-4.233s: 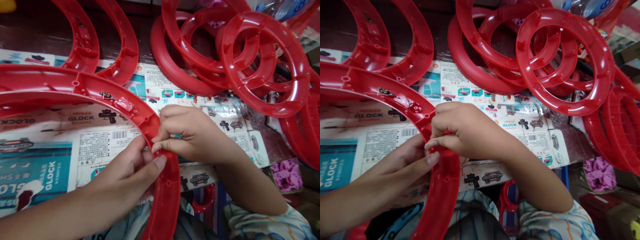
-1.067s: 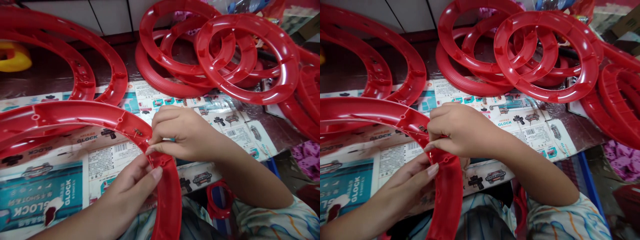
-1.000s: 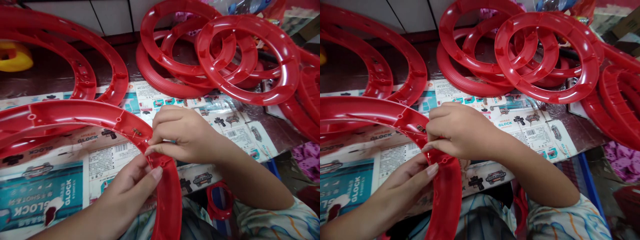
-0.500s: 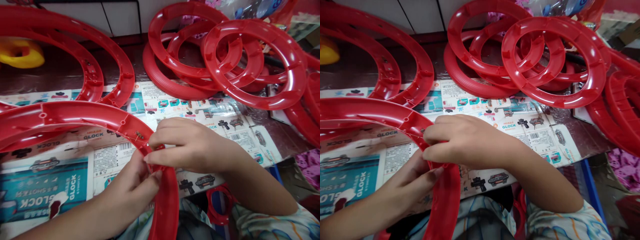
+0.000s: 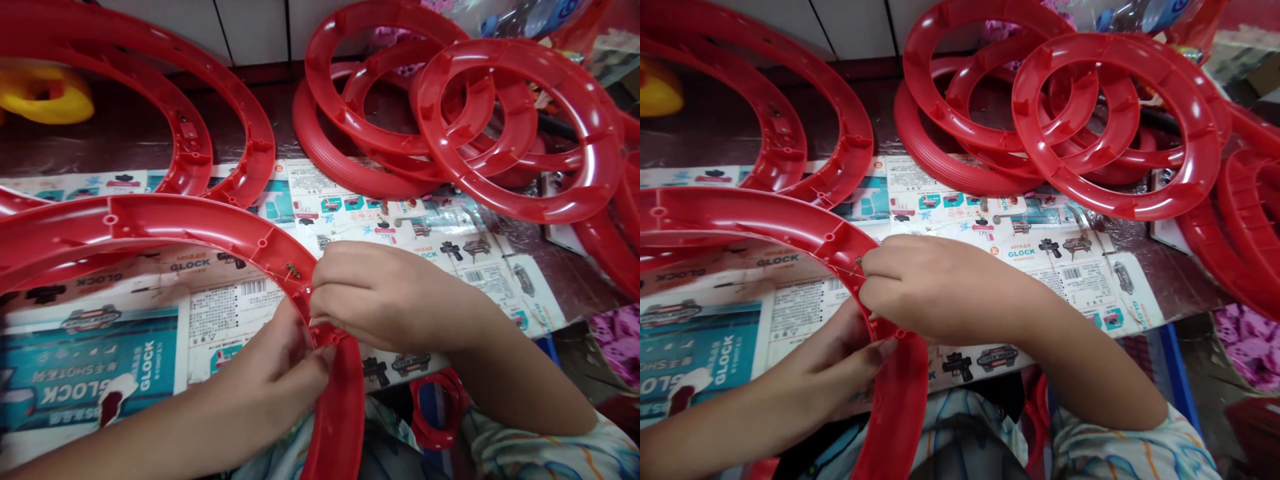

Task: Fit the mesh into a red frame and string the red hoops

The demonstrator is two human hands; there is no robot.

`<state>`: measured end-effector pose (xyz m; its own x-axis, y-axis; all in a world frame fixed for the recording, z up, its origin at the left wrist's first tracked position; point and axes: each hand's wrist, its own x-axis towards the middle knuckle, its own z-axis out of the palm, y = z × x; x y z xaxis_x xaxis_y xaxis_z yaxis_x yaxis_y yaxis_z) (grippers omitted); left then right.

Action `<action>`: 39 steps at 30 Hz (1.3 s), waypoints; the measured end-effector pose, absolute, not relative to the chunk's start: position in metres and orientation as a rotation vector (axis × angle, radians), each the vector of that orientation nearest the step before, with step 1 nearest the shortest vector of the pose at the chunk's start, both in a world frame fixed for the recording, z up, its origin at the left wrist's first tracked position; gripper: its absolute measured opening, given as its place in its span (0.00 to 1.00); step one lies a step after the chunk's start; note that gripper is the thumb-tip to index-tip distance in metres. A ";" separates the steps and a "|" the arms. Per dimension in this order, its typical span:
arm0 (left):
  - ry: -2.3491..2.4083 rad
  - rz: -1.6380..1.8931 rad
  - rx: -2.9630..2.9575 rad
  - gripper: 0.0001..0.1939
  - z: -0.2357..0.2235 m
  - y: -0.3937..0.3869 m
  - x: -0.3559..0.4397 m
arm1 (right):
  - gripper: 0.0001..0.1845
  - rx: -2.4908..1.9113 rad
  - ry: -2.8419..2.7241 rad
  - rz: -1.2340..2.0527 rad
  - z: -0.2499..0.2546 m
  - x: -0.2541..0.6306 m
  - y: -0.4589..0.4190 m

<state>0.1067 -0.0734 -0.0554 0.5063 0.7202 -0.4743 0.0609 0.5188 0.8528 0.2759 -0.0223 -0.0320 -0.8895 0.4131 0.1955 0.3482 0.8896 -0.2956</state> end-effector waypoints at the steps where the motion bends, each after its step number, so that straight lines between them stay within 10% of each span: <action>1: 0.974 0.497 0.953 0.10 -0.056 -0.074 0.108 | 0.10 -0.587 -2.822 0.370 -0.031 0.275 -0.023; 39: 1.059 0.582 0.660 0.15 -0.067 -0.071 0.106 | 0.15 -0.744 -2.892 0.473 -0.019 0.269 -0.038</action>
<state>0.1060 -0.0710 -0.0666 0.3781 0.7126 -0.5910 -0.1172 0.6701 0.7330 0.2693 -0.0378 -0.0192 -0.8723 0.4877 0.0356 0.4509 0.8304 -0.3273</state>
